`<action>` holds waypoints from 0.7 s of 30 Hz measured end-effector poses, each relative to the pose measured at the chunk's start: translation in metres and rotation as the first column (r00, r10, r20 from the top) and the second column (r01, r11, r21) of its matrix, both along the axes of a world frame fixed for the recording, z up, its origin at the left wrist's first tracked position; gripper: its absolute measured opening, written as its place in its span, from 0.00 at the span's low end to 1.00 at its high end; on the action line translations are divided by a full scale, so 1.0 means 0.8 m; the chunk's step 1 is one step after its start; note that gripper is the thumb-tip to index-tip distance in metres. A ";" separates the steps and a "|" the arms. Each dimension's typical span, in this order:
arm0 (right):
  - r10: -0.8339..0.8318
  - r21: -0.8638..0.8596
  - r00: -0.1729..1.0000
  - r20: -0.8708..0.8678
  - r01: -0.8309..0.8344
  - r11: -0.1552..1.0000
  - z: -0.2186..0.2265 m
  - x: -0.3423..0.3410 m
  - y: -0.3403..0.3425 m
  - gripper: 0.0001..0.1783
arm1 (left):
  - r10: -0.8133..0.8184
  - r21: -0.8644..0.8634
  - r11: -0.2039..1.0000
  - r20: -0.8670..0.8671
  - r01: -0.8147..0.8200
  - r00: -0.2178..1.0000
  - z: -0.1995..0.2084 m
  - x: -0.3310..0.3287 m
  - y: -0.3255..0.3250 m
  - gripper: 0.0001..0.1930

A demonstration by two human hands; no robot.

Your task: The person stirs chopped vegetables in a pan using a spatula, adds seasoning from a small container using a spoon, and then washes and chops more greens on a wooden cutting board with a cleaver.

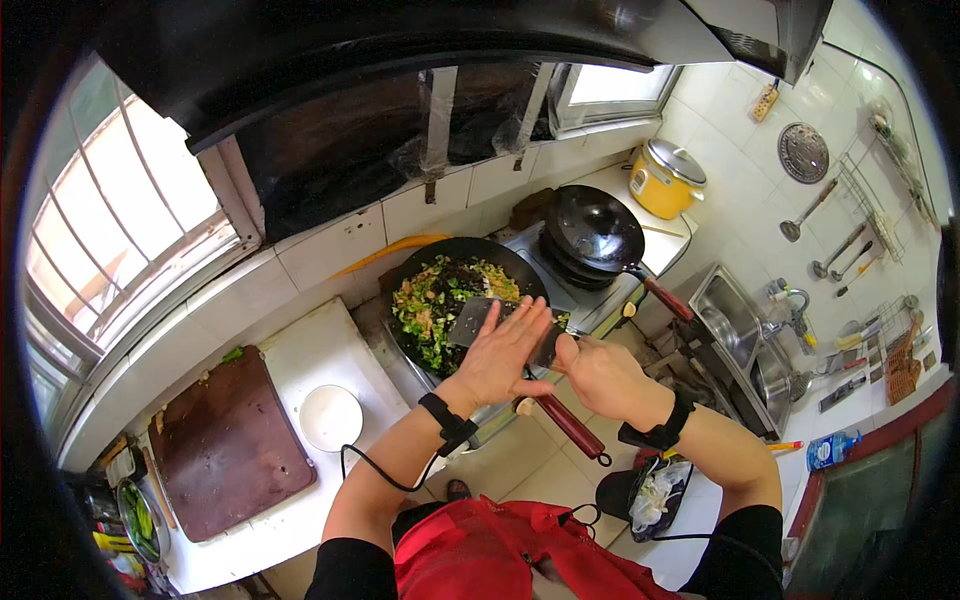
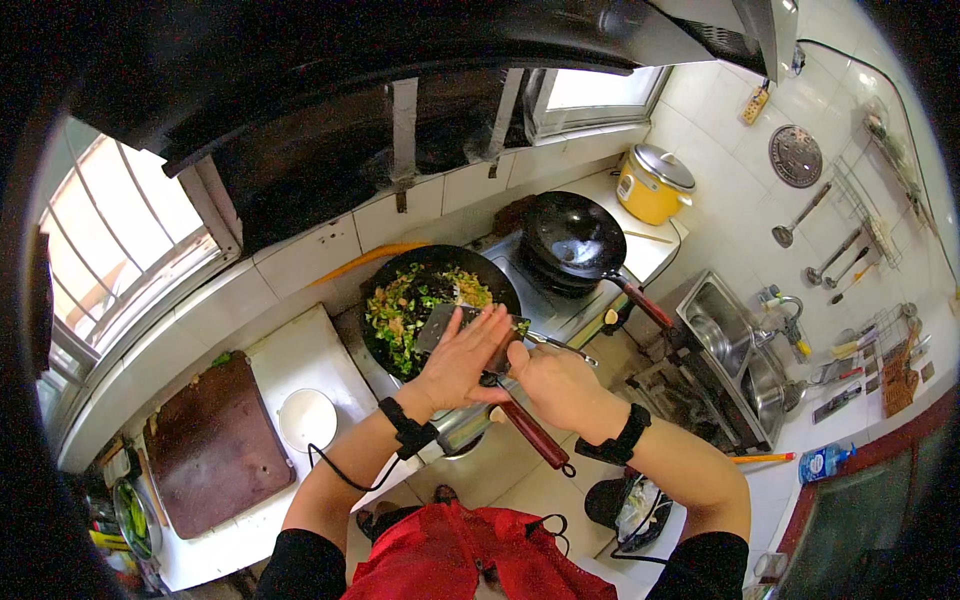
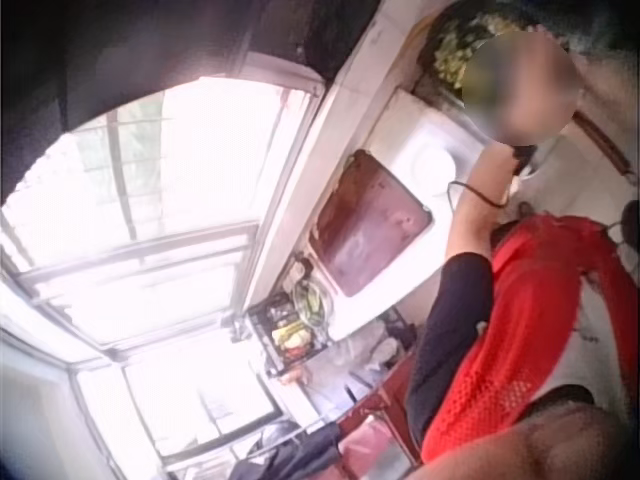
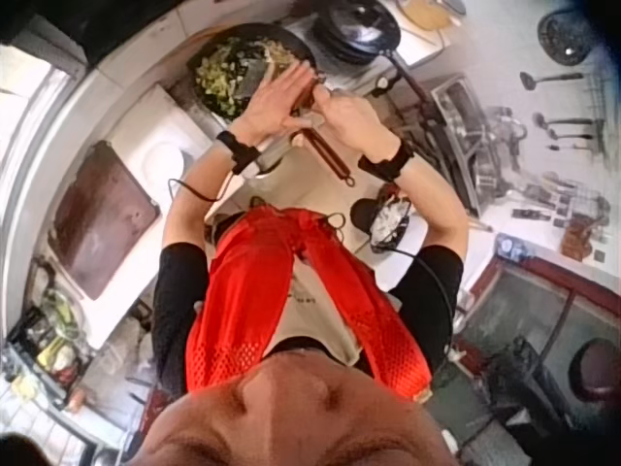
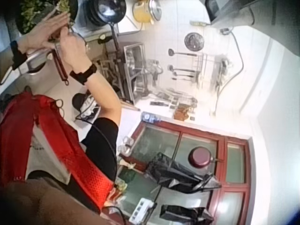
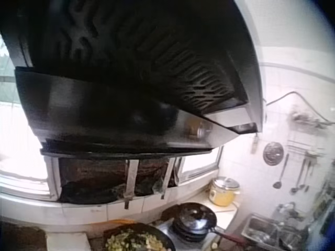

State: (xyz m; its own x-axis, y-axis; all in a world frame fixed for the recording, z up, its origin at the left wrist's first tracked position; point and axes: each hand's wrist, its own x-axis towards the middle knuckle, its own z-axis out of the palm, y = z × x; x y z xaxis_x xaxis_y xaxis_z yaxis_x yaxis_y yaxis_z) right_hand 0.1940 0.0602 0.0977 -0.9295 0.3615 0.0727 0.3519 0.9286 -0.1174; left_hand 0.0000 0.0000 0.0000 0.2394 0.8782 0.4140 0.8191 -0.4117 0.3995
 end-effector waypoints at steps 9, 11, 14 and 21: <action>0.026 0.178 0.990 -0.139 -0.001 0.984 -0.012 0.089 0.038 0.14 | 0.471 0.142 0.870 0.041 -0.472 0.881 -0.025 -0.056 0.017 0.33; -0.366 -0.077 0.916 0.164 0.381 0.921 -0.003 0.106 0.016 0.24 | 0.489 0.196 0.845 0.095 -0.498 0.867 -0.032 -0.045 0.023 0.18; -0.437 -0.010 0.892 0.116 0.441 0.898 0.001 0.100 0.000 0.24 | 0.514 -0.024 0.854 -0.111 -0.520 0.850 -0.016 -0.039 0.023 0.11; -0.106 0.094 0.909 -0.404 0.156 0.983 0.037 -0.011 -0.099 0.22 | 0.373 0.126 0.857 0.517 -0.500 0.770 -0.032 -0.045 -0.030 0.06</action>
State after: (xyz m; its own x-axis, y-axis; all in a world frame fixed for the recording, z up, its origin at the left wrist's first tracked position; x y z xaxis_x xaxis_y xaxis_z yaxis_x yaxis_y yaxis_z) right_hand 0.1850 -0.0193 0.1273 -0.7600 0.4429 0.4756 0.4191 0.8933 -0.1621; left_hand -0.0361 -0.0237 -0.0257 -0.4184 0.6949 0.5849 0.6787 -0.1888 0.7098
